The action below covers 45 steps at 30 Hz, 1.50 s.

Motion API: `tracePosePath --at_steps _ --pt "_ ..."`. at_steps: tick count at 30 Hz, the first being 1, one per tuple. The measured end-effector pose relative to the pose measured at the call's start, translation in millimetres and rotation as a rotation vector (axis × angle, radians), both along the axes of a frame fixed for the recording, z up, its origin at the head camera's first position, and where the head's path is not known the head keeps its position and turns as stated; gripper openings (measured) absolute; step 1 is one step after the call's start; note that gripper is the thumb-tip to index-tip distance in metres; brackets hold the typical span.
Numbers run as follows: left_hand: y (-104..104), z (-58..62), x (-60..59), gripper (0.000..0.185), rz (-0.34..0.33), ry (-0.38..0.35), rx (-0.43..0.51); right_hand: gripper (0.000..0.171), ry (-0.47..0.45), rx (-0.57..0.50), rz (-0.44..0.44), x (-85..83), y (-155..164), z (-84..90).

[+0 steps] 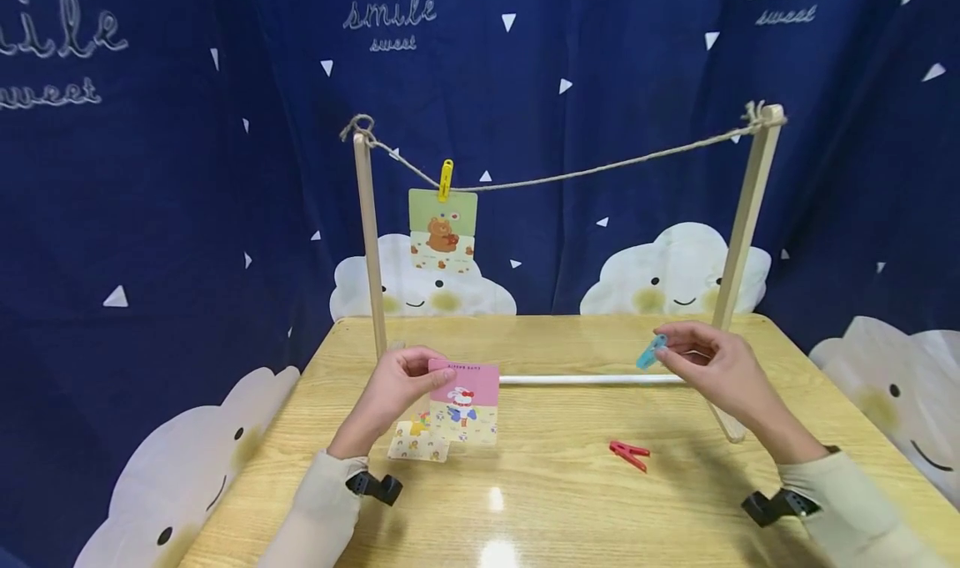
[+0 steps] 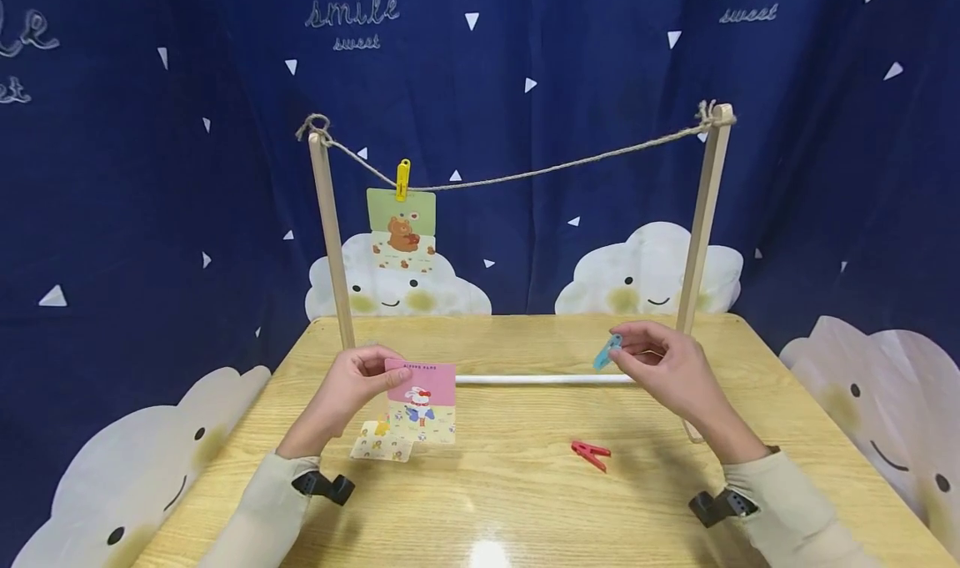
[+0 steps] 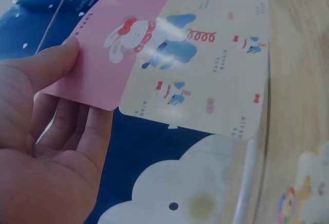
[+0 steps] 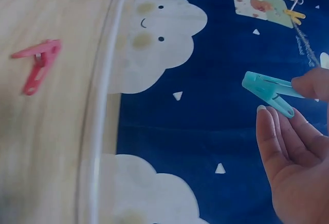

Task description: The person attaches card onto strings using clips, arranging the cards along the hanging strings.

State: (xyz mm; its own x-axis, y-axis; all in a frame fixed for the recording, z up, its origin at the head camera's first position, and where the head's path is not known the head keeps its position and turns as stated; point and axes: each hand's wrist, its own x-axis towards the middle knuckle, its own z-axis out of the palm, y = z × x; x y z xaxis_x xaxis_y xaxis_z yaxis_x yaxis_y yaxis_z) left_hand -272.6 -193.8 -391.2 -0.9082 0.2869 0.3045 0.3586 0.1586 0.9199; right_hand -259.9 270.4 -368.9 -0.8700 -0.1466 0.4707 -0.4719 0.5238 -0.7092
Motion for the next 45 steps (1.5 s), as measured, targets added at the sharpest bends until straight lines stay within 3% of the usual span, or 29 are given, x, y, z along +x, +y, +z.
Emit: tracePosePath --at_steps 7,15,21,30,36,45 --pt "13 10.7 -6.2 0.020 0.020 -0.011 0.063 0.032 0.029 0.021 -0.004 0.4 -8 19.6" --pt "35 21.1 -13.3 0.021 0.054 0.031 0.117 0.028 0.085 0.070 -0.013 -6.3 -26 43.4" --pt "53 37.0 -22.9 0.021 0.077 0.059 0.108 0.026 0.141 0.064 0.002 -17.0 -37 74.0" --pt "80 62.3 -37.6 0.022 0.063 0.074 0.122 0.027 0.251 0.174 -0.037 -32.8 -49 116.5" --pt "91 77.1 -47.9 0.025 0.095 0.107 0.147 0.033 0.263 0.197 -0.037 -46.8 -60 138.1" --pt "106 96.0 -63.7 0.023 0.113 0.101 0.203 0.037 0.260 0.154 -0.068 -60.7 -81 169.0"
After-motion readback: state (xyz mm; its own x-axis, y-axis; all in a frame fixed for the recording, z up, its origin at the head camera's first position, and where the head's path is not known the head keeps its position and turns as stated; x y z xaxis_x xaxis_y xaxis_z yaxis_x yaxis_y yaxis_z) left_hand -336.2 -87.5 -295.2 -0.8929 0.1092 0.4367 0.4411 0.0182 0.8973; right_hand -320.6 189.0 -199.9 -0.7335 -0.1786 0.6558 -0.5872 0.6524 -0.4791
